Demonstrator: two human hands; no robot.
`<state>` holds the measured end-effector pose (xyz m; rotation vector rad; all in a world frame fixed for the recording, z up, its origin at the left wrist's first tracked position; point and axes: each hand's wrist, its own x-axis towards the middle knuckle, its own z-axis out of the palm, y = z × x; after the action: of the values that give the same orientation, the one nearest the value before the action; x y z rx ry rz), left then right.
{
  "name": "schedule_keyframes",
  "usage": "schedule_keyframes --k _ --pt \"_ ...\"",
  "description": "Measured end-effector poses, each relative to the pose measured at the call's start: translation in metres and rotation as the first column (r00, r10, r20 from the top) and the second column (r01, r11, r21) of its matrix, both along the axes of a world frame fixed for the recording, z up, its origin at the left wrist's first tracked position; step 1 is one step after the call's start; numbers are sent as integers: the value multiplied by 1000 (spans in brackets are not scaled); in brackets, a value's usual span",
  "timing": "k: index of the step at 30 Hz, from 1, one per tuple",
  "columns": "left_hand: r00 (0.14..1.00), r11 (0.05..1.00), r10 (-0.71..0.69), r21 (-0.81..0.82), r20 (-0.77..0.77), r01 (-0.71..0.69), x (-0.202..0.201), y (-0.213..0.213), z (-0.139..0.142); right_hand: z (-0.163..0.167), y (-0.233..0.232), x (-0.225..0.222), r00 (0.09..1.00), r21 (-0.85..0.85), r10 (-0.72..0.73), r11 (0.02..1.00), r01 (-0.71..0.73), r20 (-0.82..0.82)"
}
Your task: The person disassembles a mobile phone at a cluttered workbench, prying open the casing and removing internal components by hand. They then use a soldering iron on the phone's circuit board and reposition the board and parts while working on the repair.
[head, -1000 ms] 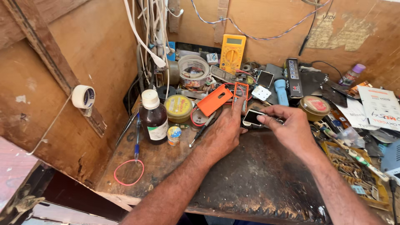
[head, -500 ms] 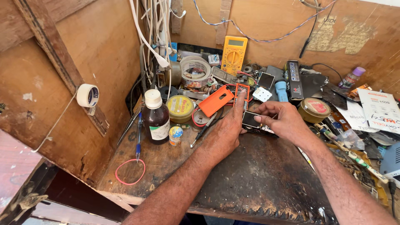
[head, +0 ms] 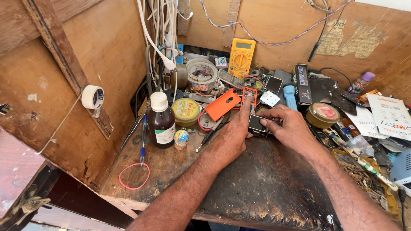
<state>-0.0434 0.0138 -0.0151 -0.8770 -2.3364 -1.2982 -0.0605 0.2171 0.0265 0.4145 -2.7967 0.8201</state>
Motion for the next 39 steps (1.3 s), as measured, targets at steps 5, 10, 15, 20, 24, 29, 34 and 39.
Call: schedule_keyframes --k 5,10,15,20,24,29,34,39 --pt "999 1000 12 -14 33 -11 -1 0 -1 -4 1 0 994 134 54 990 -41 -99" --pt "999 1000 27 2 -21 -27 -2 -1 -2 -12 4 3 989 200 54 979 -26 -137" --pt "998 1000 -1 11 63 0 -2 -2 -1 -9 20 17 996 51 35 998 -31 -80" --pt "1000 998 -19 58 -15 20 3 -1 0 -13 33 34 998 -49 47 998 -49 -38" --pt "1000 999 -12 47 18 12 4 4 4 -22 31 39 991 -98 14 995 -28 -136" --pt "1000 1000 -2 25 26 2 7 9 3 -30 33 47 981 -186 -65 982 30 -185" --pt "996 998 -37 48 81 33 11 15 5 -30 36 58 977 -242 -63 970 12 -206" --pt "992 999 -23 49 121 17 15 18 7 -24 35 65 976 -246 -81 969 30 -201"
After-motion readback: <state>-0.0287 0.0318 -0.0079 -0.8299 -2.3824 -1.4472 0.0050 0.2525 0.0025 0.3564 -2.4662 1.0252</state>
